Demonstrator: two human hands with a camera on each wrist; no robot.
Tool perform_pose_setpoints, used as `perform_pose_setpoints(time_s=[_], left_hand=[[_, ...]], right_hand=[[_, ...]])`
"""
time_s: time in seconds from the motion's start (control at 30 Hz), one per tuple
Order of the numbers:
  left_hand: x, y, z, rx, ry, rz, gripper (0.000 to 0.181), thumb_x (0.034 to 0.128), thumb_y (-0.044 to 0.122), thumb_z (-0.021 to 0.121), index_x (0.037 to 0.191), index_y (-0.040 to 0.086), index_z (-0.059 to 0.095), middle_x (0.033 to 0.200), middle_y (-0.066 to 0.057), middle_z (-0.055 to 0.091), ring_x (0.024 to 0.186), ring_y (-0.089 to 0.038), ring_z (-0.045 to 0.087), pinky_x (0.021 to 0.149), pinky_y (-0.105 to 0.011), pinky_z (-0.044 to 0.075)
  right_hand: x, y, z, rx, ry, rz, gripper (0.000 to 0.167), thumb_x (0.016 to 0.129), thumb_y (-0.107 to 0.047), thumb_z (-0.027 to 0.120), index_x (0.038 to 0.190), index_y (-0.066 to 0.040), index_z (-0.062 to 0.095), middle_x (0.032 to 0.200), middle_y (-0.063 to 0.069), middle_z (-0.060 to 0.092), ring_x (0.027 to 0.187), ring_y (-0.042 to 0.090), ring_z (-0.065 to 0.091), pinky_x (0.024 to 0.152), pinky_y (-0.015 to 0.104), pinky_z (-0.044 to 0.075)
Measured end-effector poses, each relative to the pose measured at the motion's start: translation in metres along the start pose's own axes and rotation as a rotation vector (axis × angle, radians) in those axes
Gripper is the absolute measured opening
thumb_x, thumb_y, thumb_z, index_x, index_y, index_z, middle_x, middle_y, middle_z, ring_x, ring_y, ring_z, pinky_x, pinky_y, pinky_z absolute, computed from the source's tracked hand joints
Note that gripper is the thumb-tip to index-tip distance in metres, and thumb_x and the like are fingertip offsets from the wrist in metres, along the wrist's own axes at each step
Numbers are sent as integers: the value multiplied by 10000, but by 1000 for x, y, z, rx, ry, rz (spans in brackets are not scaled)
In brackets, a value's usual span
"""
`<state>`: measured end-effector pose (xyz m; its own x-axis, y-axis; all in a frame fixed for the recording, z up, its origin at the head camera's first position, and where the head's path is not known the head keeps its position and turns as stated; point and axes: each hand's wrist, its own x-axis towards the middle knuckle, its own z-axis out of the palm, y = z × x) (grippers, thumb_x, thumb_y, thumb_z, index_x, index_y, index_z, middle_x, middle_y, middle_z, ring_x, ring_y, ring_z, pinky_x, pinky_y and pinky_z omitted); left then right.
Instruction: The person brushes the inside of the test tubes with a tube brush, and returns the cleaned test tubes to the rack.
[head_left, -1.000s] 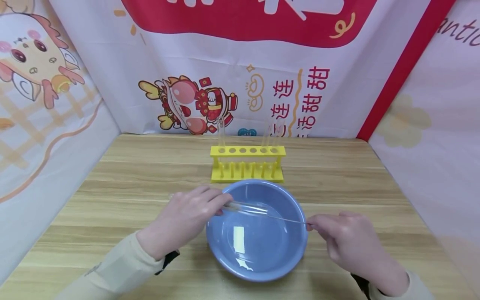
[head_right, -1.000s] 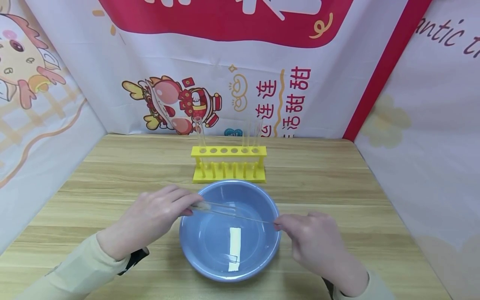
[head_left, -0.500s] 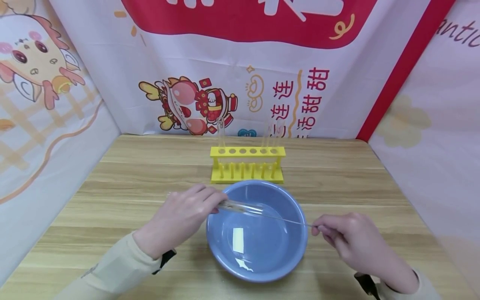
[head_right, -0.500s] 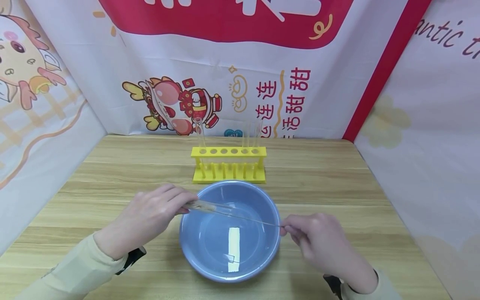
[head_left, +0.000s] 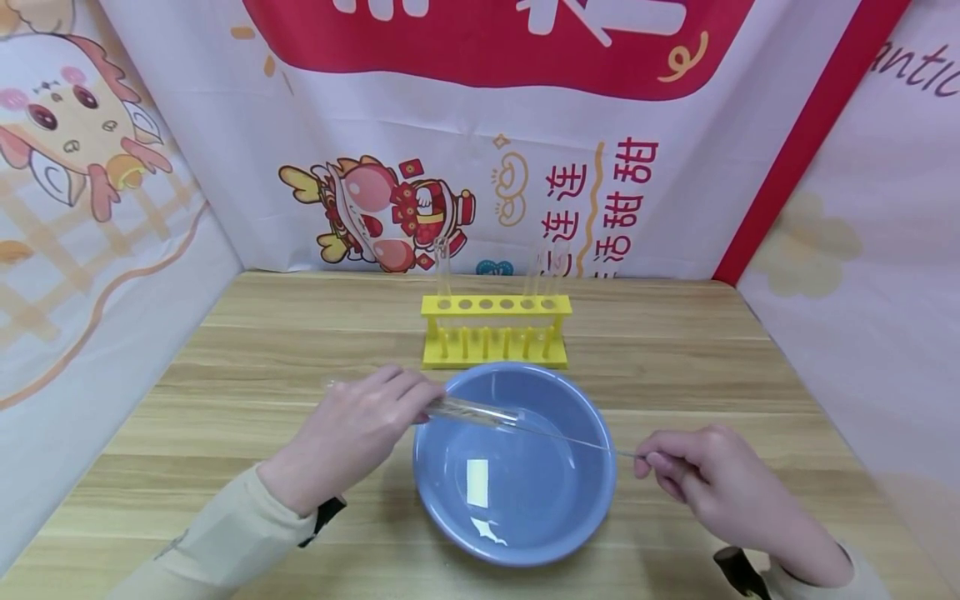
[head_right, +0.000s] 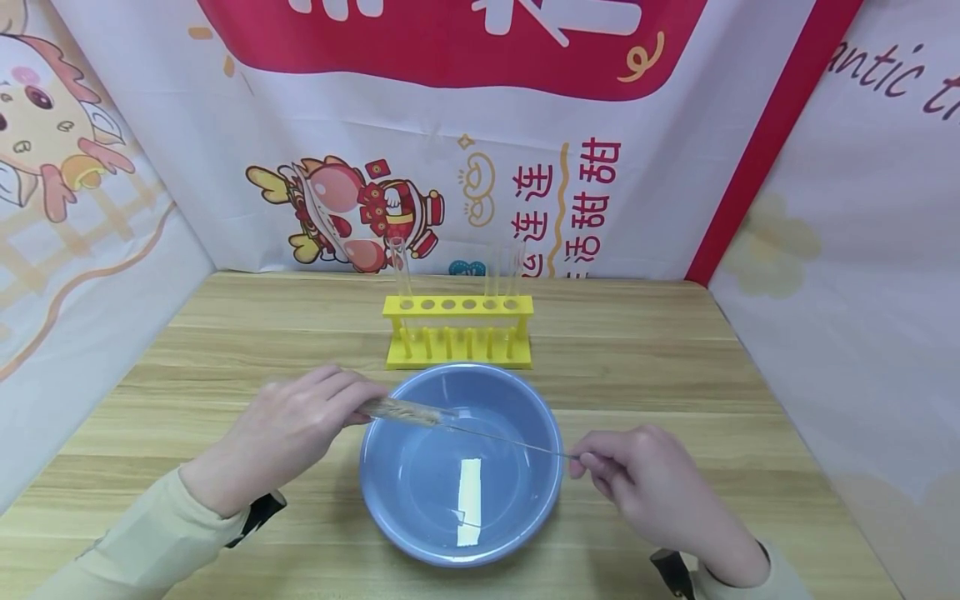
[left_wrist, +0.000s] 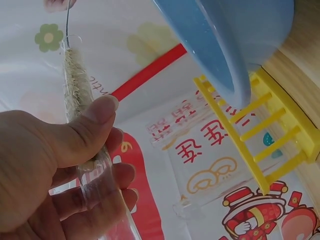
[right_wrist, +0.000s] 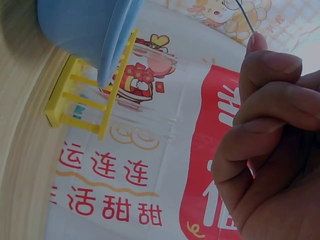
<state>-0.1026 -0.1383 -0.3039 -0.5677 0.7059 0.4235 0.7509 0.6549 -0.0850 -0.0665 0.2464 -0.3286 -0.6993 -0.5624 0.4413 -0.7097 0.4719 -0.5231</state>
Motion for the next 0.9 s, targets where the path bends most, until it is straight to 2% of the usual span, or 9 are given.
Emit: perform_pose_setpoints(time_s=[0.2, 0.47, 0.9], left_hand=[[-1, -3, 0, 4, 25, 1, 406, 787, 158, 850, 1160, 105, 697, 1029, -23, 716, 912, -180, 684, 691, -309, 602], [-3, -6, -1, -8, 29, -6, 386, 802, 161, 839, 1157, 106, 699, 1028, -20, 714, 908, -172, 679, 684, -304, 600], [-7, -8, 0, -4, 23, -6, 417, 769, 156, 866, 1149, 103, 702, 993, -9, 708, 877, -149, 673, 661, -269, 592]], right_hand=[[-3, 3, -3, 75, -24, 19, 431, 851, 214, 598, 898, -208, 668, 630, -166, 478, 519, -64, 411, 421, 94, 367], [-7, 6, -5, 121, -41, 49, 428, 874, 205, 582, 897, -215, 660, 611, -148, 463, 513, -51, 410, 416, 110, 370], [-16, 11, -7, 115, -42, 74, 429, 881, 202, 575, 891, -220, 655, 605, -154, 458, 506, -54, 407, 409, 111, 364]])
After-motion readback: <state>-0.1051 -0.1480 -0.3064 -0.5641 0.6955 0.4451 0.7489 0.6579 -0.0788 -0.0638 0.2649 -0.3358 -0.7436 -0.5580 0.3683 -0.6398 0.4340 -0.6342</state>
